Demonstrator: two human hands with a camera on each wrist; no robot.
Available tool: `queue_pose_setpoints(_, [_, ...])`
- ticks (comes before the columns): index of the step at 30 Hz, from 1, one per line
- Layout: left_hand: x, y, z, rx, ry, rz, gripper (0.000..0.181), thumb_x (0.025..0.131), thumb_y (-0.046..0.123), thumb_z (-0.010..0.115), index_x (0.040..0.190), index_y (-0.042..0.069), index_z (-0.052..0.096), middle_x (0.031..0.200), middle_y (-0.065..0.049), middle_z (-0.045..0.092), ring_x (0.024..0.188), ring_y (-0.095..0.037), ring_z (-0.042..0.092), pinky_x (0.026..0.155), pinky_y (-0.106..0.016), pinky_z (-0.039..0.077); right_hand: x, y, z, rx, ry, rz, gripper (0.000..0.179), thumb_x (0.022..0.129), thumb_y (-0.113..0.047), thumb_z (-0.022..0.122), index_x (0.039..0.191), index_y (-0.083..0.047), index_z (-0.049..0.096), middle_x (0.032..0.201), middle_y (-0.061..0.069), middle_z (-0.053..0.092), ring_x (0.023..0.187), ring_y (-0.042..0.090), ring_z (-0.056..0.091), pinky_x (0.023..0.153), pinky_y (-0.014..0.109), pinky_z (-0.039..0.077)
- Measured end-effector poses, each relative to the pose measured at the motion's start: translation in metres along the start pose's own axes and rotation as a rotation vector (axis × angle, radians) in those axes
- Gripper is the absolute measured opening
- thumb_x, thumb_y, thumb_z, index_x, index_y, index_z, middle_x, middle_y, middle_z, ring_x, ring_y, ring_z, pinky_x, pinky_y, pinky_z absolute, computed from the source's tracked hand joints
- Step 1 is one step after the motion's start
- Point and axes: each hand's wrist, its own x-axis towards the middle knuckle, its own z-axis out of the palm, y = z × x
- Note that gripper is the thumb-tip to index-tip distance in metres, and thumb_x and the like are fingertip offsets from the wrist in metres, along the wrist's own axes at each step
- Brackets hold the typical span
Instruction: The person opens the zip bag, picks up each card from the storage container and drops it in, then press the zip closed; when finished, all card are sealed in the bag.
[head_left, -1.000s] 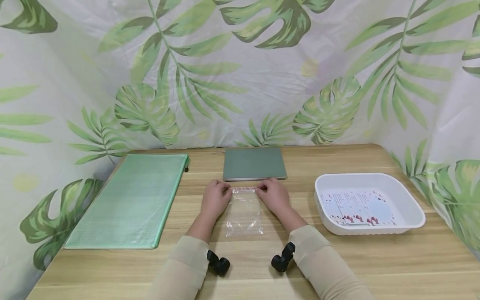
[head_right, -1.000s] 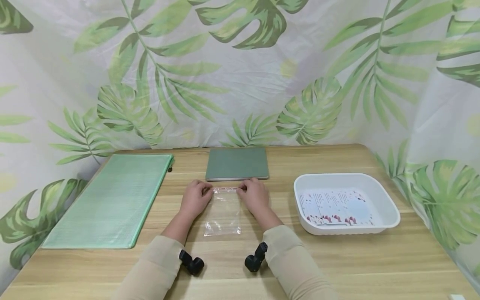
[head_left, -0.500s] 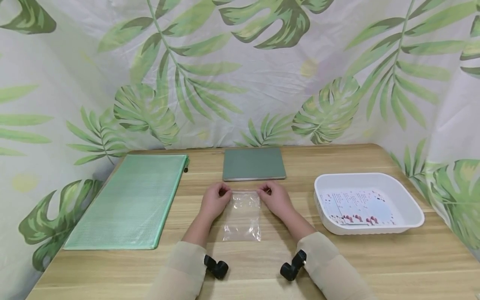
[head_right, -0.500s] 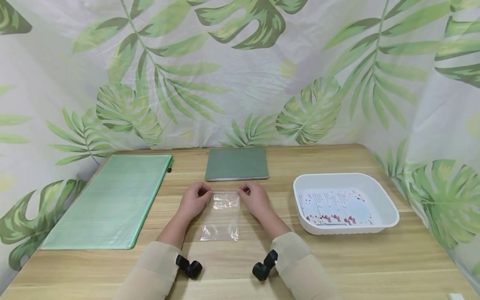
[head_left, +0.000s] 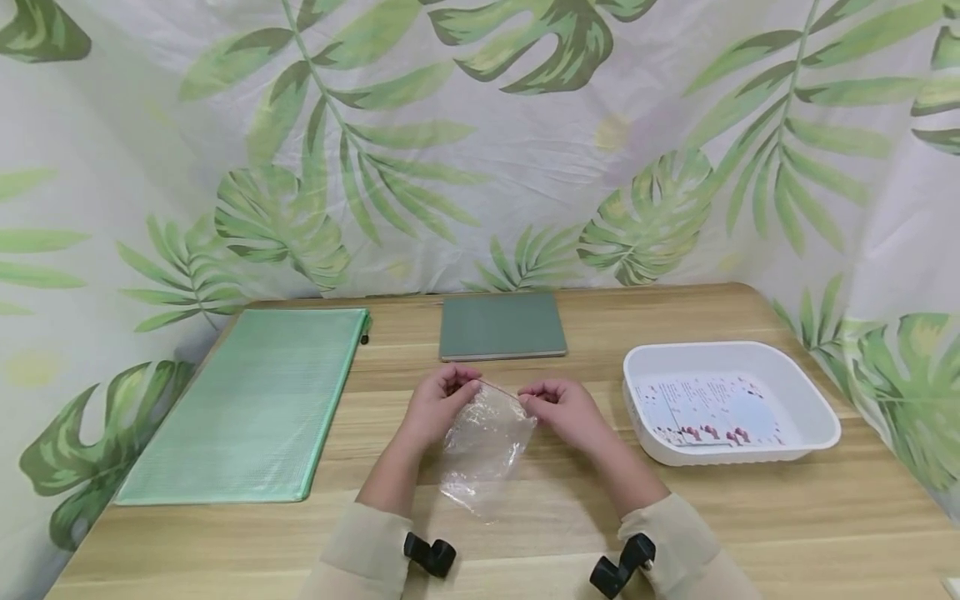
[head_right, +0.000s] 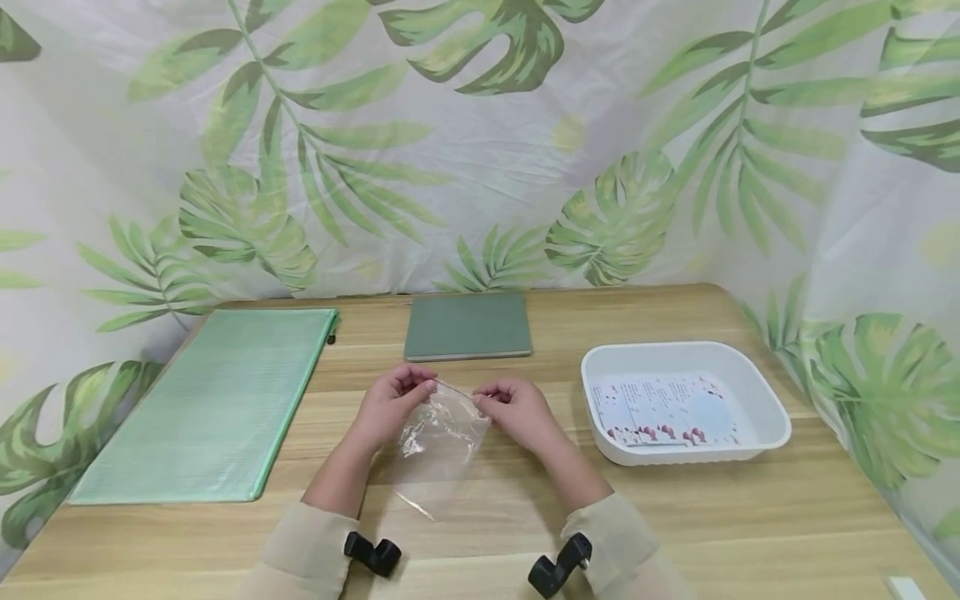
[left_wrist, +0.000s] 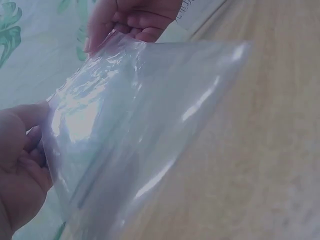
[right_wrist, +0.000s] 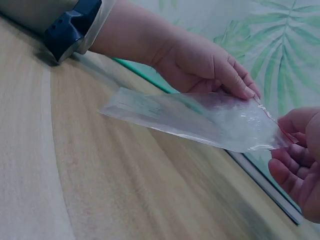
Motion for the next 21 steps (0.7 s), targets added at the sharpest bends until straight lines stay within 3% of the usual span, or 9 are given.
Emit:
queue_pose_setpoints(4, [-0.003, 0.008, 0.0, 0.015, -0.007, 0.014, 0.02, 0.095, 0.011, 0.062, 0.112, 0.001, 0.067, 0.094, -0.01, 0.067, 0.078, -0.01, 0.057, 0.069, -0.019, 0.048, -0.005, -0.006, -0.001, -0.031, -0.08, 0.024, 0.027, 0.091, -0.016, 0.066, 0.107, 0.005, 0.071, 0.077, -0.003, 0.066, 0.068, 0.007, 0.056, 0.065, 0.027, 0.054])
queue_pose_setpoints(9, [-0.003, 0.013, 0.0, 0.046, 0.015, 0.045, 0.024, 0.094, 0.012, 0.064, 0.115, 0.0, 0.067, 0.098, -0.013, 0.068, 0.081, -0.01, 0.055, 0.071, -0.019, 0.046, -0.007, -0.009, 0.001, -0.055, -0.113, 0.019, 0.027, 0.092, -0.018, 0.065, 0.105, 0.005, 0.071, 0.077, -0.001, 0.066, 0.066, 0.007, 0.057, 0.065, 0.026, 0.054])
queue_pose_setpoints(15, [-0.003, 0.022, 0.001, 0.038, 0.178, 0.092, 0.021, 0.089, 0.008, 0.068, 0.108, -0.001, 0.068, 0.092, -0.013, 0.066, 0.08, -0.009, 0.052, 0.069, -0.018, 0.043, -0.009, -0.009, 0.004, -0.056, -0.028, 0.018, 0.025, 0.09, -0.016, 0.065, 0.103, 0.004, 0.072, 0.081, 0.004, 0.069, 0.067, 0.007, 0.056, 0.064, 0.025, 0.054])
queue_pose_setpoints(18, [-0.004, 0.028, 0.003, -0.045, 0.208, 0.043, 0.015, 0.089, 0.007, 0.067, 0.1, -0.004, 0.066, 0.082, -0.007, 0.064, 0.07, -0.008, 0.054, 0.064, -0.018, 0.045, -0.01, -0.01, 0.007, -0.075, 0.03, 0.017, 0.022, 0.088, -0.016, 0.067, 0.1, 0.002, 0.075, 0.086, 0.007, 0.073, 0.071, 0.006, 0.058, 0.065, 0.025, 0.051])
queue_pose_setpoints(21, [-0.006, 0.032, 0.008, -0.134, 0.164, -0.062, 0.012, 0.089, 0.009, 0.067, 0.091, -0.002, 0.063, 0.076, 0.0, 0.063, 0.063, -0.007, 0.059, 0.06, -0.02, 0.047, -0.01, -0.011, 0.01, -0.084, 0.065, 0.025, 0.02, 0.087, -0.017, 0.069, 0.098, -0.001, 0.076, 0.091, 0.008, 0.075, 0.076, 0.006, 0.058, 0.068, 0.024, 0.049])
